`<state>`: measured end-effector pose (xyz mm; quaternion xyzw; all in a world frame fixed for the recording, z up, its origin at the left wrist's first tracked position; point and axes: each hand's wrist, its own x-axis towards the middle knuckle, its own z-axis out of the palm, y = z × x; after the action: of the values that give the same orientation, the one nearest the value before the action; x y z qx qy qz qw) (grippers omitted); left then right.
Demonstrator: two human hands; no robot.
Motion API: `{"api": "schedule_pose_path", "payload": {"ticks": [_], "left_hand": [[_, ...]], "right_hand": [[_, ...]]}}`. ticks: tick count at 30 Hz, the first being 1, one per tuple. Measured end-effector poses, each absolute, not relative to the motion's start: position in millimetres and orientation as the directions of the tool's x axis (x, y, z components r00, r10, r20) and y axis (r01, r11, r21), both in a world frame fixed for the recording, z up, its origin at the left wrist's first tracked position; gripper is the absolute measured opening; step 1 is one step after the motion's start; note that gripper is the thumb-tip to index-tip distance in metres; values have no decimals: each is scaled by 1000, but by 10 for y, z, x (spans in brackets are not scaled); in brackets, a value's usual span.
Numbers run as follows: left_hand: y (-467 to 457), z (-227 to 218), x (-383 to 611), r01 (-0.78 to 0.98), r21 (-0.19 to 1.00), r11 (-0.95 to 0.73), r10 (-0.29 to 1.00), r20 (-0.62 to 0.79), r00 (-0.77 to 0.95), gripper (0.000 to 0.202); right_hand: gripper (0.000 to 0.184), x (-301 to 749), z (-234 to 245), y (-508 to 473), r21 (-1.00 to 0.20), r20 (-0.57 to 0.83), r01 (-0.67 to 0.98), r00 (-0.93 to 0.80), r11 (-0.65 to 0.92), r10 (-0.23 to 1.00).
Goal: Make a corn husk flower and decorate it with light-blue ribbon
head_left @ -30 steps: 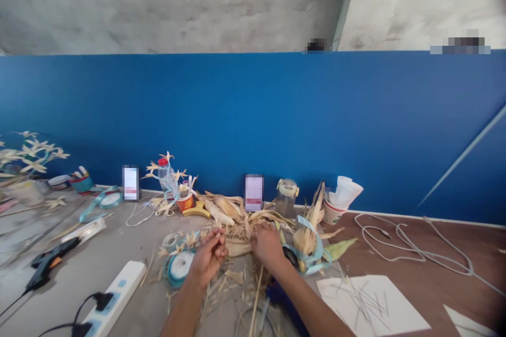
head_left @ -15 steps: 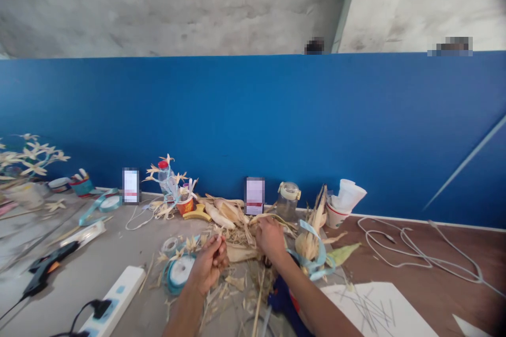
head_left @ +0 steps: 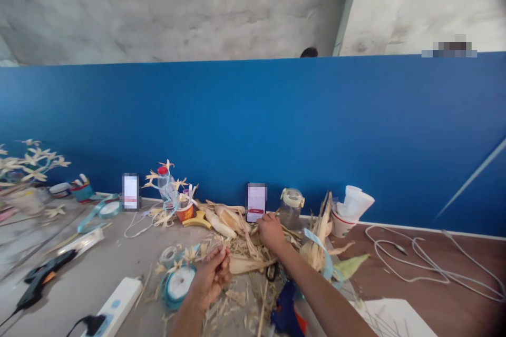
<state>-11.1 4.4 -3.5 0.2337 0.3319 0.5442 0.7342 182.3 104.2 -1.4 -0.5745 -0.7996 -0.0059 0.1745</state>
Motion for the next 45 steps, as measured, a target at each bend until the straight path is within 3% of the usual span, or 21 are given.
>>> {"api": "schedule_pose_path", "payload": {"ticks": [12, 18, 21, 24, 29, 33, 45], "left_hand": [[32, -42, -99, -648, 701, 299, 954, -216, 207, 26], [20, -22, -90, -653, 692, 309, 951, -223, 214, 26], [11, -3, -84, -650, 694, 310, 951, -231, 207, 25], [3, 13, -77, -648, 693, 315, 949, -232, 213, 27], [4, 2, -62, -639, 700, 318, 948, -231, 219, 27], [14, -30, -61, -637, 703, 316, 949, -220, 227, 26], [23, -49, -75, -640, 703, 311, 951, -222, 218, 28]], "right_hand": [[28, 2157, 168, 1102, -315, 452, 911, -102, 266, 886], [28, 2338, 234, 1115, -351, 478, 892, -91, 285, 874], [38, 2344, 258, 1064, -360, 475, 892, -77, 273, 876], [43, 2322, 276, 992, -366, 444, 895, -73, 255, 893], [26, 2328, 226, 895, -359, 271, 900, -152, 246, 950], [23, 2375, 130, 875, -340, 156, 916, -166, 211, 974], [35, 2180, 26, 925, -277, 120, 910, -286, 309, 951]]}}
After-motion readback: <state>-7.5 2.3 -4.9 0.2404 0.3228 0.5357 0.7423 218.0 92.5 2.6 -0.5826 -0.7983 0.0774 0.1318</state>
